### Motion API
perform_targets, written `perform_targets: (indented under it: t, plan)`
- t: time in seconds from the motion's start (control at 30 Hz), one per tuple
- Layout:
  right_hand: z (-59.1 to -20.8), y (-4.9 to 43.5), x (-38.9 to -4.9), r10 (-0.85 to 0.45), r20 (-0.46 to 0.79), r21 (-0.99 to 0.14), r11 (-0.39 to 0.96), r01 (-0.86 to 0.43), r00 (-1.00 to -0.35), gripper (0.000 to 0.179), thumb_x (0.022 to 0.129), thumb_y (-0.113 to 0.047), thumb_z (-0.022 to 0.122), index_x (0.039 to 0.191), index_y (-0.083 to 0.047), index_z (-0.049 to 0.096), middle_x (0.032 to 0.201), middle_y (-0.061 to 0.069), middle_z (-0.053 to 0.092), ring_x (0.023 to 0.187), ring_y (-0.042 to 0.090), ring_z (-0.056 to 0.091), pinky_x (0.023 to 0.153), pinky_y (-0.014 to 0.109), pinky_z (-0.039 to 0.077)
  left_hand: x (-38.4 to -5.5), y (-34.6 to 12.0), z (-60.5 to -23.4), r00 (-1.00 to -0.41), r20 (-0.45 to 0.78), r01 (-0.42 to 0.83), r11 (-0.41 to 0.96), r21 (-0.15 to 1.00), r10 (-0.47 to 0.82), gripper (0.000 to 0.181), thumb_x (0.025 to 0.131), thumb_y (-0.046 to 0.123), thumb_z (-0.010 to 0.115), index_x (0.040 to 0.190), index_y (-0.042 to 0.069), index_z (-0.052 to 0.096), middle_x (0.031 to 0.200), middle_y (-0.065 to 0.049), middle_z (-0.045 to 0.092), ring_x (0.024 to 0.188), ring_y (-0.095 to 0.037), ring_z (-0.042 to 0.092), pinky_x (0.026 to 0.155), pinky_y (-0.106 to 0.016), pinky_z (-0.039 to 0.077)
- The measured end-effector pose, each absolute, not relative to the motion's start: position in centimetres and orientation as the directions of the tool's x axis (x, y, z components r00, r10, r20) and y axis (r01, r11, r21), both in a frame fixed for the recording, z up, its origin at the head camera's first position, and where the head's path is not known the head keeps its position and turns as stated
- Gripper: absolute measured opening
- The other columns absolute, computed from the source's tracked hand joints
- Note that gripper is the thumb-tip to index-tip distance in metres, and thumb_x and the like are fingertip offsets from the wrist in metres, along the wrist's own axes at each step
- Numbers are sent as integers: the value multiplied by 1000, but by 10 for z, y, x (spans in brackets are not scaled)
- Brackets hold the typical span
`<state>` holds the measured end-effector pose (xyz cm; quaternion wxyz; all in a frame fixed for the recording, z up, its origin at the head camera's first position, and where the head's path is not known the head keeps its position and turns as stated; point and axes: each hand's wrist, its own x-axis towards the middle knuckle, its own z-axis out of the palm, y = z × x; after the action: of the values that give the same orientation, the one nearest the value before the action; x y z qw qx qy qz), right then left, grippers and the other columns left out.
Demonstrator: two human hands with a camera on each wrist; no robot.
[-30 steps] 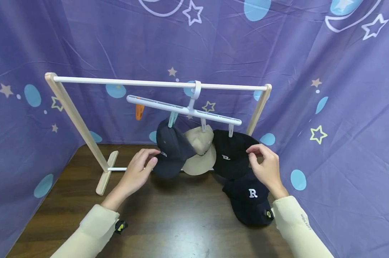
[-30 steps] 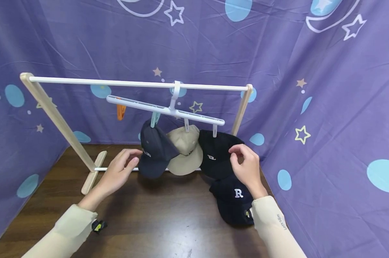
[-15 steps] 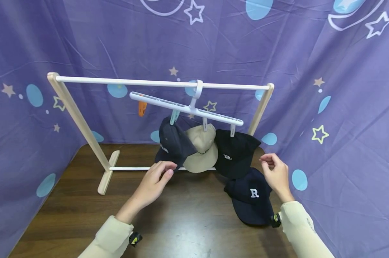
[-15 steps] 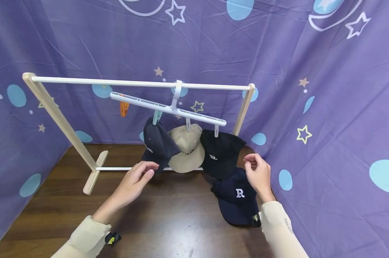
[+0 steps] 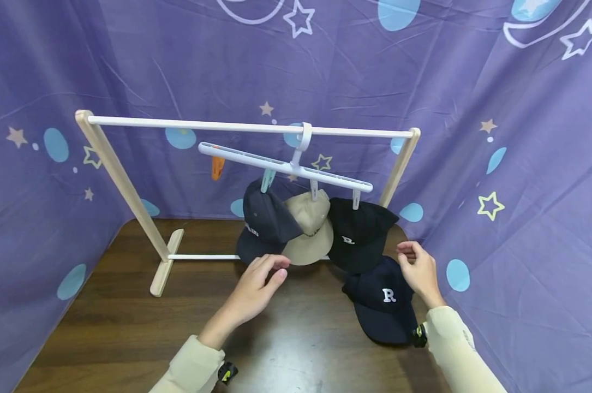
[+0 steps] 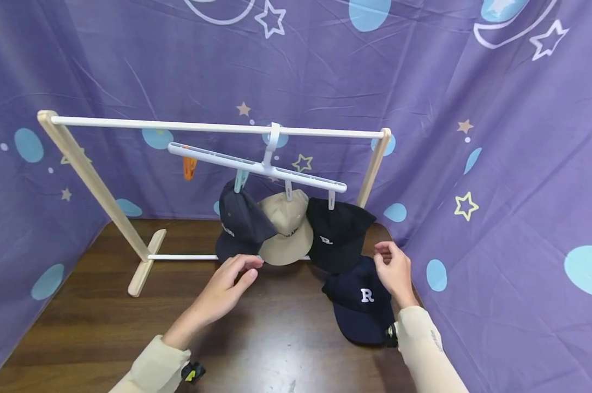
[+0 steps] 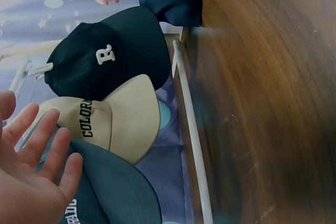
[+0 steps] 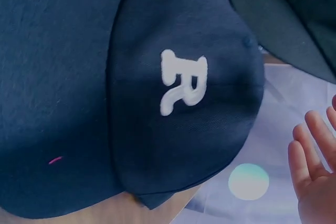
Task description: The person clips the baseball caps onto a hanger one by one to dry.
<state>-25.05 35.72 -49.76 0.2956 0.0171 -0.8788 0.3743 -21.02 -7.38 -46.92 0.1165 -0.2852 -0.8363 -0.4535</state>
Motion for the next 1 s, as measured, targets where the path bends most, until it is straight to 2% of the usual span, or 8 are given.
perform_targets:
  t: [0.17, 0.27, 0.33, 0.4, 0.53, 0.8, 1.0]
  plan:
    - [-505, 365, -249, 206, 480, -627, 760, -170, -853, 20, 94, 3, 66, 113, 2, 73, 105, 17, 76, 91, 17, 71, 82, 6, 43, -209, -68, -473, -794, 466, 604, 423, 675, 391, 25, 107, 23, 64, 130, 14, 68, 123, -2, 72, 116, -18, 62, 101, -44, 49]
    - [-509, 368, -248, 194, 439, -608, 783, -131, -877, 22, 96, 0, 67, 117, 3, 71, 110, 20, 74, 101, 34, 71, 89, 20, 46, -208, -66, -477, -792, 471, 608, 422, 673, 389, 25, 107, 22, 64, 129, 11, 69, 122, -3, 72, 115, -19, 62, 100, -45, 49]
    - [-512, 370, -248, 174, 405, -602, 790, -118, -898, 23, 98, -4, 66, 120, 2, 70, 114, 22, 72, 108, 39, 68, 94, 34, 46, -208, -65, -480, -794, 467, 604, 422, 676, 388, 25, 107, 22, 64, 129, 11, 69, 122, -2, 72, 114, -20, 62, 99, -45, 48]
    - [-514, 371, -248, 146, 370, -599, 792, -116, -917, 26, 100, -8, 65, 123, 3, 68, 118, 24, 70, 113, 42, 65, 98, 46, 45, -208, -64, -482, -801, 455, 594, 424, 683, 389, 25, 107, 22, 64, 129, 12, 69, 122, -1, 72, 114, -19, 62, 99, -44, 48]
    - [-517, 372, -252, 96, 290, -595, 797, -101, -952, 33, 106, -17, 59, 132, 3, 64, 129, 27, 65, 122, 44, 59, 105, 57, 42, -208, -62, -485, -811, 434, 578, 424, 698, 391, 24, 107, 22, 64, 129, 15, 69, 124, -1, 72, 115, -19, 61, 100, -44, 48]
    - [-525, 376, -260, 27, 153, -563, 824, -65, -988, 45, 114, -25, 44, 145, 4, 56, 147, 30, 56, 140, 49, 49, 115, 63, 35, -203, -57, -485, -832, 389, 540, 418, 731, 395, 24, 107, 24, 65, 129, 15, 69, 123, 4, 71, 116, -17, 60, 102, -43, 47]
    - [-532, 376, -264, -16, 139, -560, 823, -92, -990, 43, 115, -25, 42, 142, 5, 58, 143, 32, 58, 137, 51, 51, 114, 64, 36, -203, -55, -489, -841, 364, 523, 424, 740, 401, 23, 107, 24, 65, 129, 17, 69, 122, 6, 71, 115, -16, 61, 101, -42, 47]
